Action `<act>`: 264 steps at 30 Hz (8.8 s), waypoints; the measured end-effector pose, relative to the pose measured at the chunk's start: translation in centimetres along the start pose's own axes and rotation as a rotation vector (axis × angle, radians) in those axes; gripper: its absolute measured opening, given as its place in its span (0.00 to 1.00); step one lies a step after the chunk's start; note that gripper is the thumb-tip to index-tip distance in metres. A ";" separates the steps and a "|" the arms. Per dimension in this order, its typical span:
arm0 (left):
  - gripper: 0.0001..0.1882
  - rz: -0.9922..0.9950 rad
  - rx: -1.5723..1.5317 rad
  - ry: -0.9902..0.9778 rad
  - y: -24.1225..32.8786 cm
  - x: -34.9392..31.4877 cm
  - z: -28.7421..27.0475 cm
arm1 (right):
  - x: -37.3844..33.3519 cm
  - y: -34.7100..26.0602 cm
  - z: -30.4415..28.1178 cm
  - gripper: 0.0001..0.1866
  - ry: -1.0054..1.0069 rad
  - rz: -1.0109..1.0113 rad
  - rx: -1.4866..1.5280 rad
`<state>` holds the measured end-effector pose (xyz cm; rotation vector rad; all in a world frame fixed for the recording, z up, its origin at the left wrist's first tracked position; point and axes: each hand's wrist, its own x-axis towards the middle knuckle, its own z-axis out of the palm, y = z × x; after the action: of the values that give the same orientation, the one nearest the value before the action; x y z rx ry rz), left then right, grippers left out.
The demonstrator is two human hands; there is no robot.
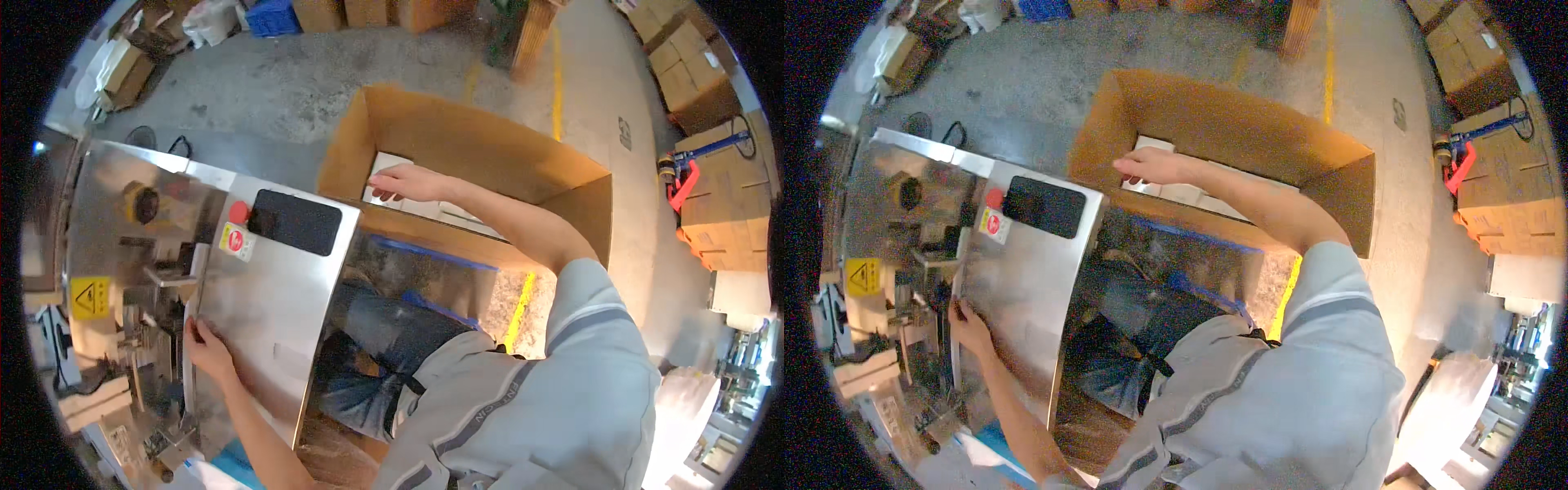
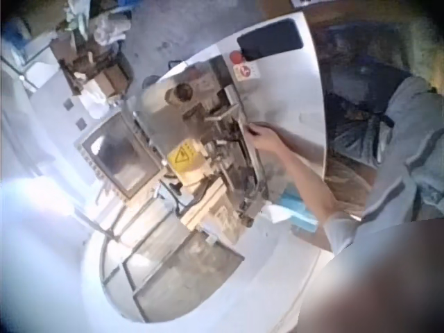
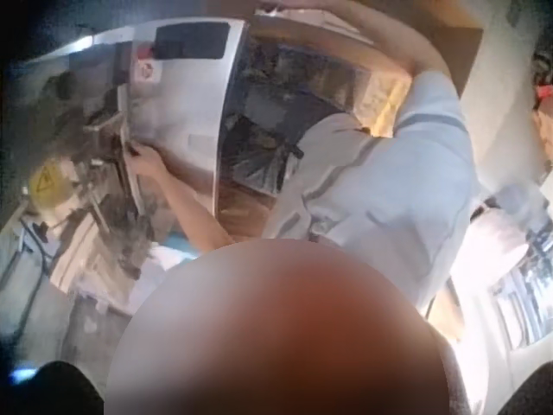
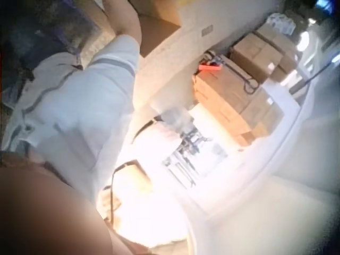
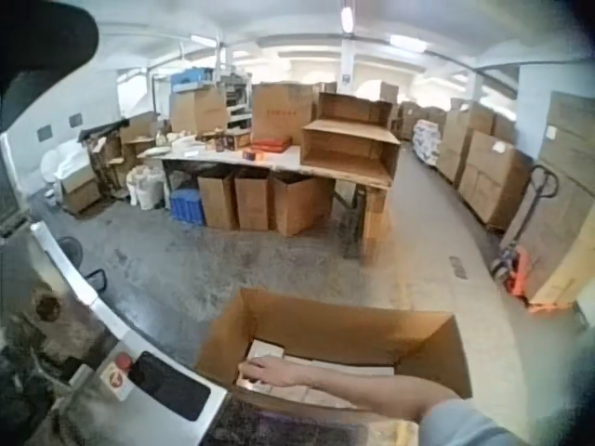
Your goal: Sealing individual small white boxes using a heat-sealing machine and organizing them into a larger shipping carton.
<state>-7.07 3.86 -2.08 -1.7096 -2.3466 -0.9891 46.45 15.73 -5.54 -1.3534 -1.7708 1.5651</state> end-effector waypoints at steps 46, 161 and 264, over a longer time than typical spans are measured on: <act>0.14 -0.473 0.048 0.298 -33.7 -20.3 -34.5 | -4.6 -1.3 7.8 0.24 0.285 -0.148 -0.812; 0.31 -0.049 0.190 0.018 4.3 -17.7 -11.0 | 12.1 -28.3 40.4 0.35 -0.161 -0.908 -1.076; 0.15 -0.857 -1.206 0.236 -8.8 -1.2 -7.7 | -8.0 -8.4 -3.7 0.33 0.534 -0.144 0.495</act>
<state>-16.62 -2.74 -0.49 -0.3838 -2.3906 -2.9249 49.72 11.70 5.49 -1.2123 -1.0490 1.2878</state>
